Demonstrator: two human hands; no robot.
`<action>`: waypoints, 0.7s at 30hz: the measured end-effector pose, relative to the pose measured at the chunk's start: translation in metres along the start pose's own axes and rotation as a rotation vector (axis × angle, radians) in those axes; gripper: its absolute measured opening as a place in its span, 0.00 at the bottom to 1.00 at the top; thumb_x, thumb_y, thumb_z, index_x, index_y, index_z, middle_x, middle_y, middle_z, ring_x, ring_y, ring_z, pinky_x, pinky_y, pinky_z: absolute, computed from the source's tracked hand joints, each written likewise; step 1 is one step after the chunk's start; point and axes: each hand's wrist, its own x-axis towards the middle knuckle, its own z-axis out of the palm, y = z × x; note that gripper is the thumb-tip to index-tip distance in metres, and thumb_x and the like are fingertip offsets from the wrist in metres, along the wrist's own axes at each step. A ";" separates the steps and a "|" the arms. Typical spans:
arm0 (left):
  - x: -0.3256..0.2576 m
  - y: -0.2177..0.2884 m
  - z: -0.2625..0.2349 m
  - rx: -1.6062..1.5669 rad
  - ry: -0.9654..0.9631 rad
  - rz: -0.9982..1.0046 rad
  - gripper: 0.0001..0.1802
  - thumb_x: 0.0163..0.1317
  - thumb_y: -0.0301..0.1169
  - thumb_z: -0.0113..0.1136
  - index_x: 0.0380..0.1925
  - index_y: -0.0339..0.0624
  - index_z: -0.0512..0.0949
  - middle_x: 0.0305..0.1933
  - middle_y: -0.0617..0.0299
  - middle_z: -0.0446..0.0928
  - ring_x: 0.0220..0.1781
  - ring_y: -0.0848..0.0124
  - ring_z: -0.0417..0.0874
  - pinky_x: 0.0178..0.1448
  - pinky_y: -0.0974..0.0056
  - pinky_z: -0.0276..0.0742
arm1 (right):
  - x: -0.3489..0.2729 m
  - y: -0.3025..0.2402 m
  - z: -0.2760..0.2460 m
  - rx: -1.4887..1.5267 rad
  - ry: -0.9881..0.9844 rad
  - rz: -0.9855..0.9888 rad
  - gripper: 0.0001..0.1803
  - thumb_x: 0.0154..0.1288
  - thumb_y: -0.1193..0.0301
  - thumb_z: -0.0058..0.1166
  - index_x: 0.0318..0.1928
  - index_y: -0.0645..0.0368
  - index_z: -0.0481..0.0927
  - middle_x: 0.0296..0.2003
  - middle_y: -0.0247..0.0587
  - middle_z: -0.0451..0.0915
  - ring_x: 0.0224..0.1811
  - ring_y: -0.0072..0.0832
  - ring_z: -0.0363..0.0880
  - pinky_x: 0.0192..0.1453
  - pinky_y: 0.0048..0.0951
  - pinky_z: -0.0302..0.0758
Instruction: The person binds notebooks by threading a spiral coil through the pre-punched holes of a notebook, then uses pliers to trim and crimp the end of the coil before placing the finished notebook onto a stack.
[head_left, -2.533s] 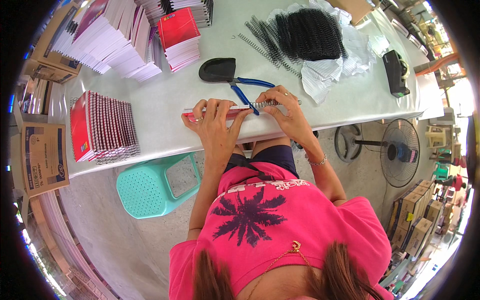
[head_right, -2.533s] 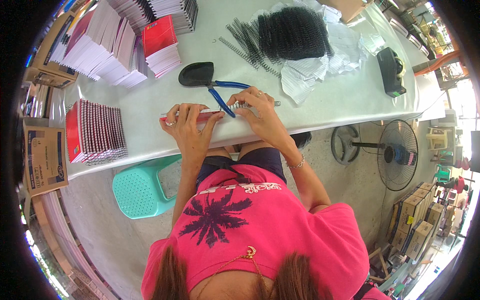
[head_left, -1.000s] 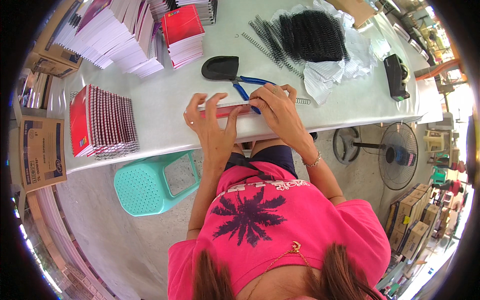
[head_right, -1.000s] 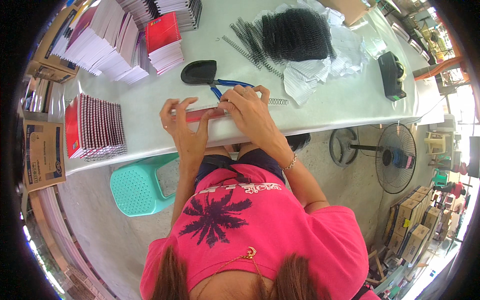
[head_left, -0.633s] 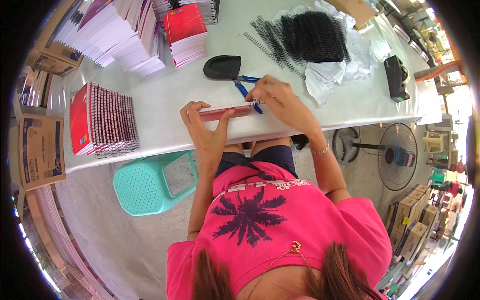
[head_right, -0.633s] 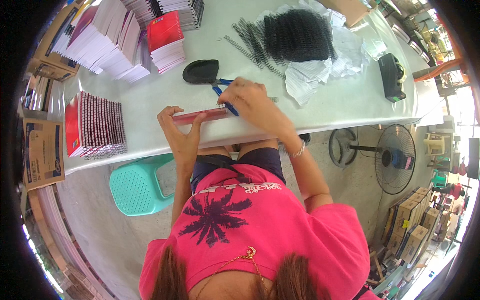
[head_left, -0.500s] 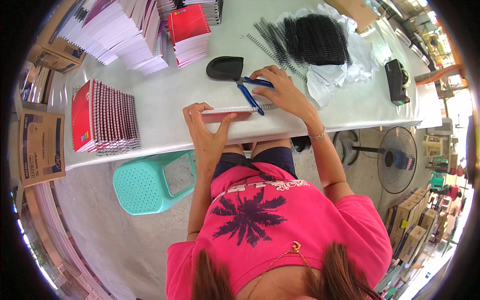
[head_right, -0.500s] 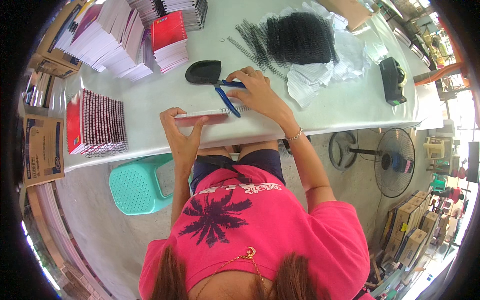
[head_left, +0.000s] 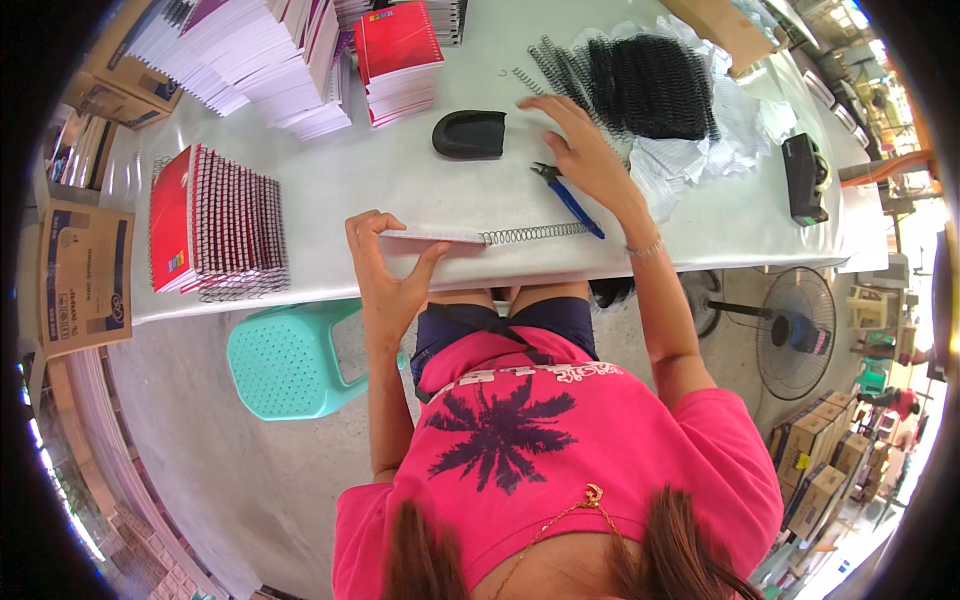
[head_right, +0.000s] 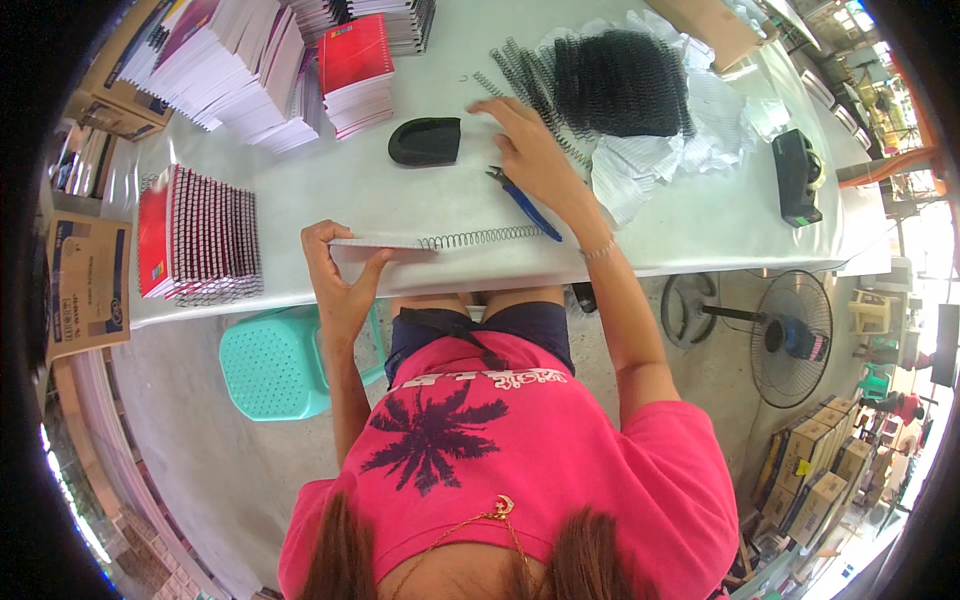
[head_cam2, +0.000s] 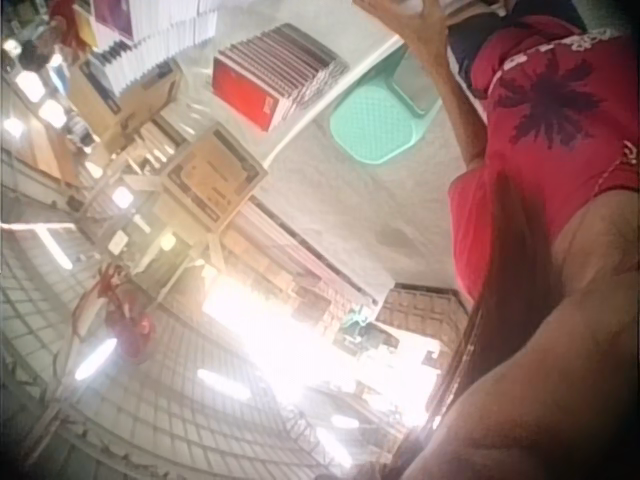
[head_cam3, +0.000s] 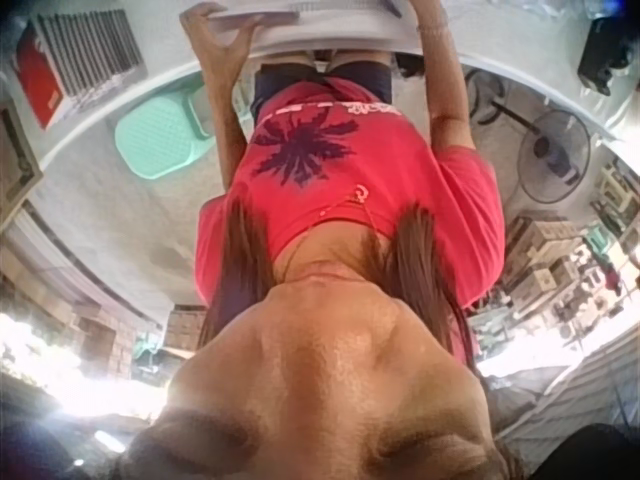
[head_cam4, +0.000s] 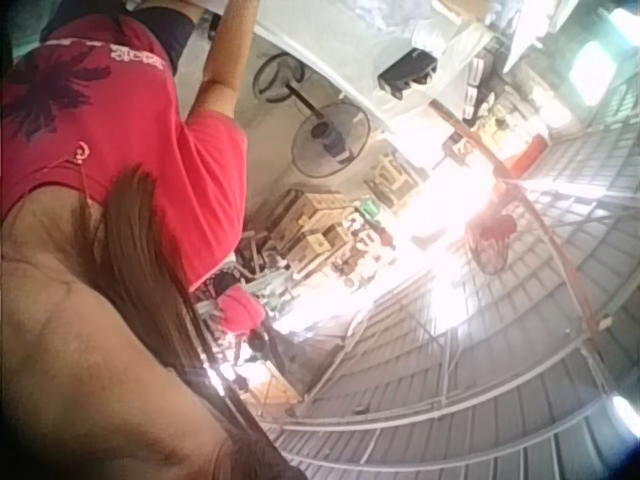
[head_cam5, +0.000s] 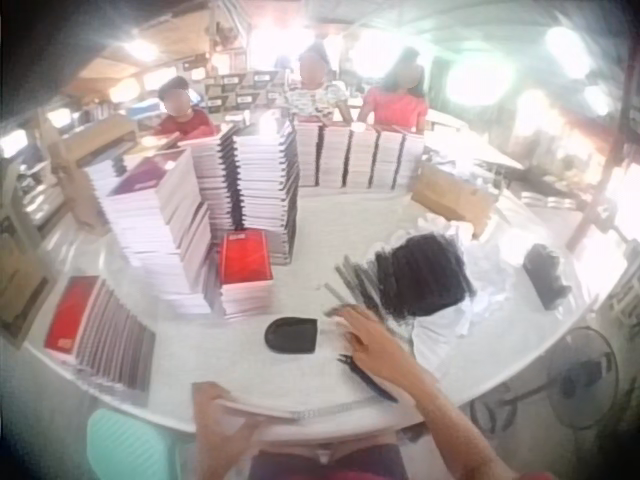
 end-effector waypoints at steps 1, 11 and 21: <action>0.001 0.001 0.001 -0.006 -0.002 0.005 0.28 0.48 0.30 0.77 0.42 0.41 0.68 0.44 0.59 0.64 0.49 0.64 0.67 0.58 0.62 0.64 | 0.008 0.004 0.011 0.059 0.054 -0.119 0.19 0.62 0.83 0.51 0.54 0.56 0.79 0.50 0.44 0.77 0.53 0.44 0.76 0.57 0.39 0.71; -0.003 -0.009 -0.014 -0.019 0.005 0.003 0.28 0.46 0.26 0.77 0.44 0.41 0.68 0.45 0.61 0.63 0.50 0.67 0.67 0.60 0.64 0.63 | 0.008 -0.020 0.037 -0.069 -0.229 -0.011 0.24 0.57 0.71 0.65 0.56 0.57 0.78 0.49 0.47 0.73 0.44 0.42 0.78 0.55 0.37 0.74; -0.001 -0.023 -0.010 -0.092 -0.031 -0.014 0.30 0.47 0.24 0.76 0.47 0.42 0.67 0.47 0.63 0.62 0.52 0.69 0.66 0.63 0.66 0.60 | 0.015 -0.015 0.036 0.120 -0.456 0.190 0.23 0.49 0.63 0.73 0.46 0.55 0.82 0.63 0.48 0.67 0.58 0.43 0.71 0.64 0.36 0.70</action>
